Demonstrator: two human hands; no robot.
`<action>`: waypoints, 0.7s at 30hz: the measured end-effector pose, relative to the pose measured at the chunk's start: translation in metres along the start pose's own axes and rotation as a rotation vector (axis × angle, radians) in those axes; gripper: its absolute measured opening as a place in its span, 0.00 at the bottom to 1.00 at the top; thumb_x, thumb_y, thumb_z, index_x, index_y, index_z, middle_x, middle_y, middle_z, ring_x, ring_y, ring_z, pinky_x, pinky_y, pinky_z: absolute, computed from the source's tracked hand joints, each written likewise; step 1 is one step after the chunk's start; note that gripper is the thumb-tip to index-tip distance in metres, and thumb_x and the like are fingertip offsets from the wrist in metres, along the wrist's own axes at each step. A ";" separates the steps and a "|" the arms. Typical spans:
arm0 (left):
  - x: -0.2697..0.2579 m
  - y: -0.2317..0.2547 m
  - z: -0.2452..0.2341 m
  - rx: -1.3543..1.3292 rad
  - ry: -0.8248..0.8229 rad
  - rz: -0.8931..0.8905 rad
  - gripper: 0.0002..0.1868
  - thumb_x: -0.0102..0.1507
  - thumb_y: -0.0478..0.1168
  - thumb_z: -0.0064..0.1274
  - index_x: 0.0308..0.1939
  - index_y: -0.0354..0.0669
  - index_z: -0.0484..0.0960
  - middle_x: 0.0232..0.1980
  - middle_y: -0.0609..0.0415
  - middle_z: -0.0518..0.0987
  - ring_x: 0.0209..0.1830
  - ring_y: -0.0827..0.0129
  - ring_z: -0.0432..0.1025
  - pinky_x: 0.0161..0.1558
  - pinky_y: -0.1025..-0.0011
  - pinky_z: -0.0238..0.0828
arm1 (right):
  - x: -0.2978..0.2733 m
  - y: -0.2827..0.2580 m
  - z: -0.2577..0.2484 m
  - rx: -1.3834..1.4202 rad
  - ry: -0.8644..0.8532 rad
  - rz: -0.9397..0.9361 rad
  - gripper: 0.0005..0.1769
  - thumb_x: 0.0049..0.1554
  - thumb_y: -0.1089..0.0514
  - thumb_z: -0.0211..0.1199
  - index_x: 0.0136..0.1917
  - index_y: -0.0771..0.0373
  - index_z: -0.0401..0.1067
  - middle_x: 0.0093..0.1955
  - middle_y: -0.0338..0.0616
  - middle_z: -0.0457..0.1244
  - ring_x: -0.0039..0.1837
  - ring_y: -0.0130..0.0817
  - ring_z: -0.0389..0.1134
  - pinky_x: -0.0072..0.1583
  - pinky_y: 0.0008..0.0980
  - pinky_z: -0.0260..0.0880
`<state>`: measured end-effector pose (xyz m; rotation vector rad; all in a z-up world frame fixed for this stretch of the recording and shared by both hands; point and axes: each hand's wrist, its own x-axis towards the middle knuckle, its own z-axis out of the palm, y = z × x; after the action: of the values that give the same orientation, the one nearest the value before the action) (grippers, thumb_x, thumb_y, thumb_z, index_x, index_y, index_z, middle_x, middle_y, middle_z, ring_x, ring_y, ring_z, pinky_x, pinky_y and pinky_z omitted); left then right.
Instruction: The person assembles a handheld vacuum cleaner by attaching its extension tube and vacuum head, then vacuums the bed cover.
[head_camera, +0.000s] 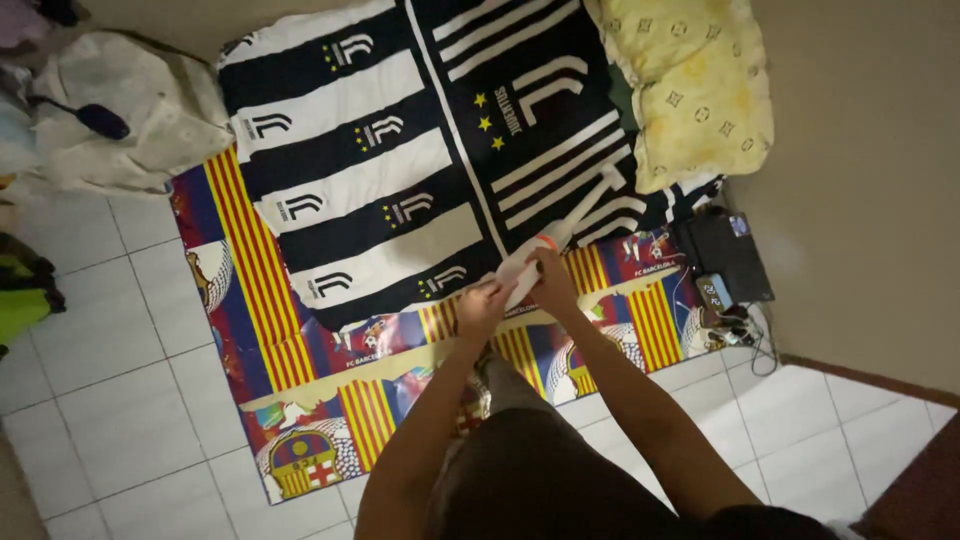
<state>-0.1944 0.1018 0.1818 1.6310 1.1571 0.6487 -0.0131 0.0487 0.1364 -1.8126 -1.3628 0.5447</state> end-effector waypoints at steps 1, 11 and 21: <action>-0.001 0.001 -0.006 0.034 -0.008 0.074 0.17 0.65 0.50 0.59 0.34 0.38 0.84 0.31 0.44 0.79 0.28 0.53 0.75 0.30 0.61 0.69 | -0.001 -0.006 0.001 -0.002 0.023 -0.016 0.26 0.45 0.66 0.72 0.56 0.58 0.66 0.58 0.48 0.61 0.57 0.50 0.65 0.55 0.40 0.66; -0.010 -0.048 -0.048 0.280 -0.155 0.365 0.16 0.70 0.47 0.47 0.49 0.45 0.88 0.38 0.44 0.82 0.31 0.49 0.75 0.33 0.56 0.68 | 0.003 -0.032 0.031 0.102 -0.148 0.208 0.31 0.38 0.63 0.78 0.53 0.58 0.67 0.55 0.46 0.59 0.50 0.40 0.66 0.50 0.36 0.70; -0.019 -0.068 -0.196 0.155 0.011 -0.179 0.23 0.68 0.56 0.48 0.39 0.41 0.87 0.22 0.40 0.77 0.20 0.52 0.76 0.27 0.58 0.68 | 0.000 -0.089 0.156 0.229 -0.285 0.139 0.33 0.41 0.68 0.71 0.59 0.57 0.67 0.54 0.44 0.58 0.53 0.38 0.66 0.53 0.36 0.72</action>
<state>-0.3914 0.1692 0.1928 1.6300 1.3714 0.4630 -0.1804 0.1105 0.1135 -1.6949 -1.3014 1.0231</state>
